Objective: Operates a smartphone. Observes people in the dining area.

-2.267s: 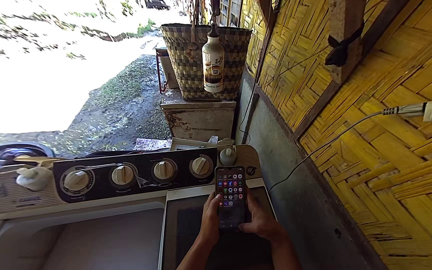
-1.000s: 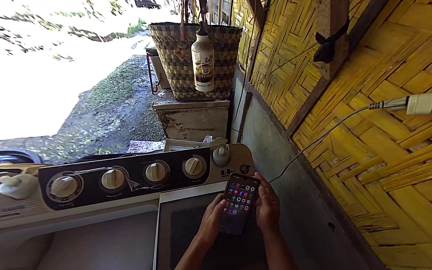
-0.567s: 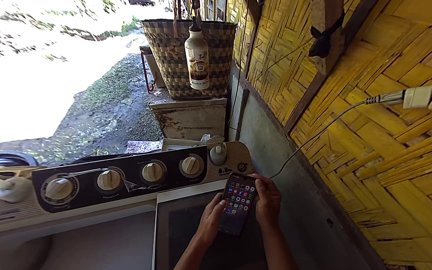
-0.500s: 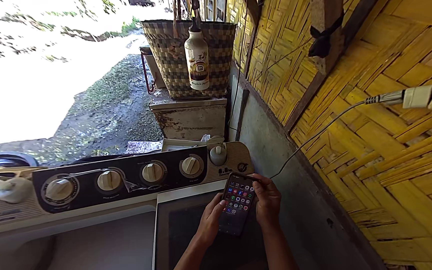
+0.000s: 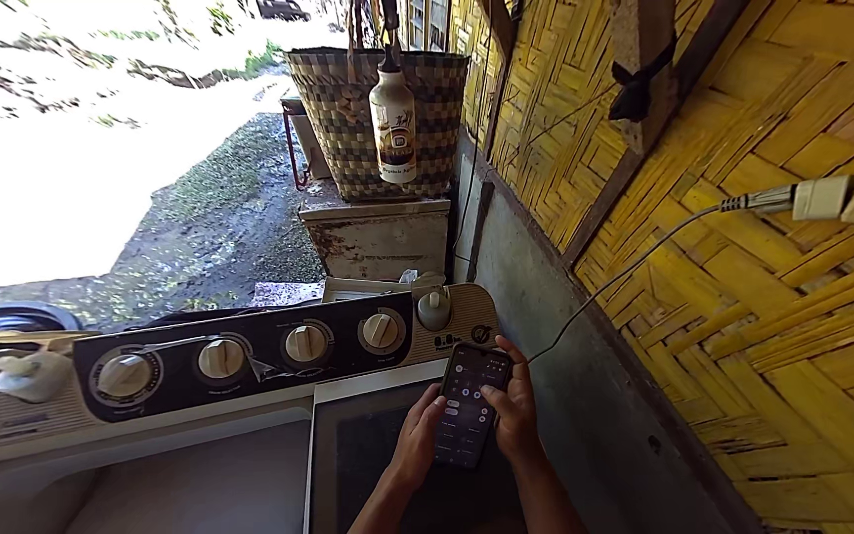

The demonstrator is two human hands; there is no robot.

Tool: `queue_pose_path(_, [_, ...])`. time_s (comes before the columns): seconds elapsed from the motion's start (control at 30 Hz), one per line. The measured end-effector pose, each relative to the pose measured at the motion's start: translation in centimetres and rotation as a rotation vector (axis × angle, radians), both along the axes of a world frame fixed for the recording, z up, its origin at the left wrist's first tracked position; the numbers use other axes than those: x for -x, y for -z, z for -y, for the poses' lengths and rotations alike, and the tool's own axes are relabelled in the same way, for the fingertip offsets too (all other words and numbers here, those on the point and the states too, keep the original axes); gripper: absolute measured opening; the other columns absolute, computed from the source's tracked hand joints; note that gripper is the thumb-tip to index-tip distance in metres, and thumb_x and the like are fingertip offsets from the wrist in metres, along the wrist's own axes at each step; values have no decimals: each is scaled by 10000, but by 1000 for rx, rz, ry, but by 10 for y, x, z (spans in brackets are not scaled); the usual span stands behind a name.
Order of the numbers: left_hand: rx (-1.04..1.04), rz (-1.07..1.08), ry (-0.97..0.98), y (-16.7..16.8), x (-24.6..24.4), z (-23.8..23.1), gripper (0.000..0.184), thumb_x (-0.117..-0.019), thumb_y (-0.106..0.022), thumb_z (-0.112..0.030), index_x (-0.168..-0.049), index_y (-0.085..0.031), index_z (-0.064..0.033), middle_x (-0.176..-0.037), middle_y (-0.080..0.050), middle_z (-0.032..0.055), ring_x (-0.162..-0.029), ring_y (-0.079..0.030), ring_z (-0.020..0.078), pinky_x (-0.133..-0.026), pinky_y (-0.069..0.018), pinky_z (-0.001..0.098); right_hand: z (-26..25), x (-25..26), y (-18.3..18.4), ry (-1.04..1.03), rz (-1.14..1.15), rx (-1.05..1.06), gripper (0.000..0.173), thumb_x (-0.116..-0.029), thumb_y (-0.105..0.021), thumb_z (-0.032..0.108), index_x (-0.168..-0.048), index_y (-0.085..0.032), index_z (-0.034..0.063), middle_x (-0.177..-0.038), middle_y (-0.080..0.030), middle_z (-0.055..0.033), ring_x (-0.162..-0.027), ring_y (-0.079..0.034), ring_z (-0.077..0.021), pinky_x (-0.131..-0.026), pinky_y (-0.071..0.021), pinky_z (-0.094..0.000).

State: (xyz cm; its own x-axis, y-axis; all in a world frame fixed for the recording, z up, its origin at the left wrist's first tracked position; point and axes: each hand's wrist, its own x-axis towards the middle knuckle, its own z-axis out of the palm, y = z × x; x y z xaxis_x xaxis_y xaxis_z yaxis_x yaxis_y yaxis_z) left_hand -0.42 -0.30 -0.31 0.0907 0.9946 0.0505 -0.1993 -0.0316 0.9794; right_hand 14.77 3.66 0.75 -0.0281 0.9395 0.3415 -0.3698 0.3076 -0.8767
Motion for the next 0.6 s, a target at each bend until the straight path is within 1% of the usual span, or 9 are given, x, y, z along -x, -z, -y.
queue_pose_path(0.07, [0,4,4,-1,0,0,452,-1026,-312,-294,-1270,-568,-12,-1032,-715,-14,-941,-693,38,-854,-593,253,0,2,0,25,18,-5,724,-823,-541,-3,-1490,-271,-86,-1380,-518,-147,-1106,-653,-116,-925,-580,-284])
queue_pose_path(0.17, [-5,9,5,-1,0,1,455,-1025,-321,-297,-1272,-568,-5,-1029,-716,-12,-940,-693,38,-851,-592,251,-1,5,1,69,48,-6,745,-815,-558,2,-1495,-269,-98,-1417,-486,-176,-1129,-643,-124,-932,-572,-275])
queue_pose_path(0.23, [-7,12,-2,-2,-1,1,452,-1024,-315,-297,-1267,-562,-8,-1029,-711,-14,-939,-689,34,-851,-590,245,-1,8,0,107,69,-6,772,-818,-597,21,-1500,-262,-110,-1429,-465,-205,-1151,-631,-128,-944,-564,-265])
queue_pose_path(0.3, [-10,14,-8,-3,-2,2,454,-1021,-320,-294,-1271,-562,-4,-1033,-712,-14,-941,-689,32,-853,-590,245,0,12,-2,145,85,1,788,-829,-641,45,-1498,-257,-121,-1424,-470,-214,-1148,-634,-119,-938,-566,-250])
queue_pose_path(0.37, [-19,14,-15,-2,-2,1,449,-1021,-321,-289,-1264,-567,-3,-1024,-714,-14,-932,-691,32,-846,-592,244,1,15,-4,193,105,5,800,-824,-687,75,-1479,-277,-132,-1387,-498,-213,-1115,-648,-105,-909,-576,-234])
queue_pose_path(0.43, [-17,4,-29,-2,-3,2,445,-1017,-319,-280,-1261,-568,-4,-1017,-709,-18,-926,-687,26,-843,-589,240,1,19,-6,244,143,16,788,-814,-719,109,-1452,-324,-133,-1339,-525,-207,-1077,-657,-102,-880,-583,-226])
queue_pose_path(0.5, [-25,-13,-46,-3,-4,4,444,-1021,-316,-281,-1255,-571,-2,-1009,-704,-21,-917,-681,19,-842,-585,234,2,22,-9,283,185,28,776,-815,-753,152,-1426,-361,-121,-1285,-568,-185,-1028,-672,-87,-848,-593,-219])
queue_pose_path(0.6, [-60,-32,-73,-2,-6,6,450,-1028,-333,-302,-1246,-579,5,-997,-710,-22,-906,-686,14,-830,-589,228,3,25,-12,337,224,36,761,-803,-779,170,-1396,-396,-115,-1229,-606,-162,-987,-681,-71,-821,-595,-209])
